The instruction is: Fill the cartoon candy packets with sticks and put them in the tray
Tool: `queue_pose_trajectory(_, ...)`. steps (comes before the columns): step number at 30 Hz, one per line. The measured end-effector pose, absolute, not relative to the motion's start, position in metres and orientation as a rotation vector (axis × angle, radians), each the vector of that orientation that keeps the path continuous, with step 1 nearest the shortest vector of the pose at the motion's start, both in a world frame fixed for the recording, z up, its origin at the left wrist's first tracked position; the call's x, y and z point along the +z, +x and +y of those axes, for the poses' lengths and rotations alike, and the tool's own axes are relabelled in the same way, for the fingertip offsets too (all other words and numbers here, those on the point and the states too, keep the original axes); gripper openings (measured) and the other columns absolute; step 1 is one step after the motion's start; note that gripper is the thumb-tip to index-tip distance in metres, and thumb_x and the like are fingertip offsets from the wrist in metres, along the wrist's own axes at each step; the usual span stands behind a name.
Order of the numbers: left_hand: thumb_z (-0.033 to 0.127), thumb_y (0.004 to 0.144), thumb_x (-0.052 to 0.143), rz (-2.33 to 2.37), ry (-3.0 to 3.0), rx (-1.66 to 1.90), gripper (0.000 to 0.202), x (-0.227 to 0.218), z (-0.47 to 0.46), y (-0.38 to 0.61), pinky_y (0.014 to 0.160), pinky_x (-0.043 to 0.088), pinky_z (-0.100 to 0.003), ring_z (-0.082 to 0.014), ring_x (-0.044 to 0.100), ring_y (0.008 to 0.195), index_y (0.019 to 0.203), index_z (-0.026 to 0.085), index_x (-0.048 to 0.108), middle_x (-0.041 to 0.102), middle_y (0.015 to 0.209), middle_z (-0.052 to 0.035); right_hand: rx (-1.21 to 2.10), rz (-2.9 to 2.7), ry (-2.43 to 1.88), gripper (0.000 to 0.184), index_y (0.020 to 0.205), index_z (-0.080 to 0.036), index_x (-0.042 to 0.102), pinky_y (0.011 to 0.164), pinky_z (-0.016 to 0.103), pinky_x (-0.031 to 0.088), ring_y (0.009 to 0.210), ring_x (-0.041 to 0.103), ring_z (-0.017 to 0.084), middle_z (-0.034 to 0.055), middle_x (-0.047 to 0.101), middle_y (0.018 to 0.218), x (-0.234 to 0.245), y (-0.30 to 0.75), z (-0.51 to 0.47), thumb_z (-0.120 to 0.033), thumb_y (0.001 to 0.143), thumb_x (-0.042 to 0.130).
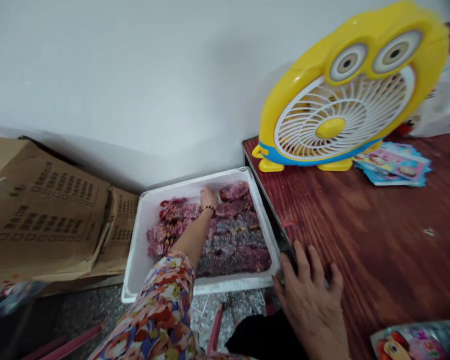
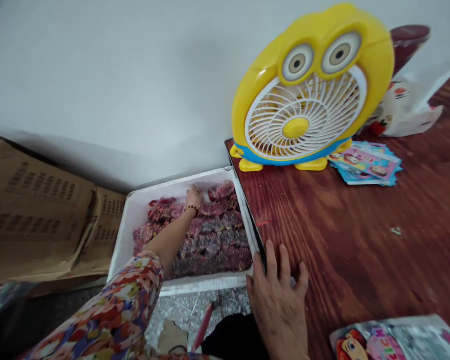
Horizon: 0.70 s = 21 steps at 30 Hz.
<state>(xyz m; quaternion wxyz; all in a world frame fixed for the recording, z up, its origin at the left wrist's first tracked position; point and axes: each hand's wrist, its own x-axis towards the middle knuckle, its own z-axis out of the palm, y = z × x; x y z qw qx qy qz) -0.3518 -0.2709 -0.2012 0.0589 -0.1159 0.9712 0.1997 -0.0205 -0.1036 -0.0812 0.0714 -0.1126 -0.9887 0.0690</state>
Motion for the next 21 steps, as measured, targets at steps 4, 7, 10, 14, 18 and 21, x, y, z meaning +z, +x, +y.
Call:
queue_pose_trajectory(4,0.033,0.095,0.058,2.962,-0.169,0.492,0.038,-0.202,-0.273,-0.34,0.09,0.054,-0.042,-0.0241,0.063,0.108,0.129,0.014,0.056,0.06,0.125,-0.0132,0.219,-2.968,-0.338,0.04,0.124,-0.018,0.067,0.115,0.067,0.02,0.141,0.038,0.04,0.0176,0.042,0.155,-0.082,-0.021,-0.103,-0.036,0.088,0.059)
queue_pose_trajectory(7,0.023,0.098,0.049,2.946,-0.002,0.416,0.031,-0.202,-0.272,-0.332,0.093,0.051,-0.038,-0.0262,0.063,0.111,0.127,0.015,0.056,0.058,0.126,-0.0177,0.235,-2.943,-0.37,0.039,0.123,-0.019,0.067,0.115,0.067,0.019,0.142,0.037,0.039,0.0167,0.043,0.155,-0.086,-0.022,-0.105,-0.035,0.088,0.058)
queue_pose_trajectory(10,0.02,0.097,0.047,2.9,0.092,0.34,0.029,-0.201,-0.265,-0.336,0.094,0.049,-0.037,-0.0283,0.062,0.114,0.123,0.017,0.059,0.059,0.124,-0.0188,0.247,-2.921,-0.371,0.039,0.123,-0.02,0.067,0.115,0.067,0.019,0.142,0.038,0.039,0.0157,0.043,0.155,-0.088,-0.022,-0.106,-0.035,0.088,0.057)
queue_pose_trajectory(14,0.026,0.095,0.055,2.836,0.06,0.254,0.031,-0.201,-0.247,-0.355,0.094,0.05,-0.042,-0.03,0.062,0.114,0.123,0.015,0.059,0.06,0.124,-0.0198,0.243,-2.918,-0.361,0.04,0.122,-0.021,0.067,0.116,0.066,0.018,0.143,0.036,0.038,0.0155,0.042,0.156,-0.09,-0.021,-0.106,-0.036,0.087,0.06)
queue_pose_trajectory(18,0.035,0.094,0.061,2.77,-0.003,0.243,0.038,-0.208,-0.225,-0.372,0.093,0.054,-0.046,-0.0244,0.062,0.11,0.126,0.016,0.058,0.061,0.126,-0.0118,0.226,-2.94,-0.34,0.042,0.123,-0.019,0.067,0.117,0.067,0.015,0.144,0.035,0.04,0.0172,0.039,0.157,-0.093,-0.02,-0.106,-0.038,0.085,0.064)
queue_pose_trajectory(21,0.036,0.093,0.062,2.723,-0.023,0.295,0.038,-0.214,-0.215,-0.38,0.091,0.055,-0.044,-0.0238,0.063,0.11,0.126,0.017,0.059,0.061,0.127,-0.0111,0.224,-2.948,-0.342,0.044,0.124,-0.019,0.067,0.116,0.067,0.015,0.144,0.034,0.04,0.0173,0.038,0.158,-0.092,-0.019,-0.106,-0.038,0.084,0.066)
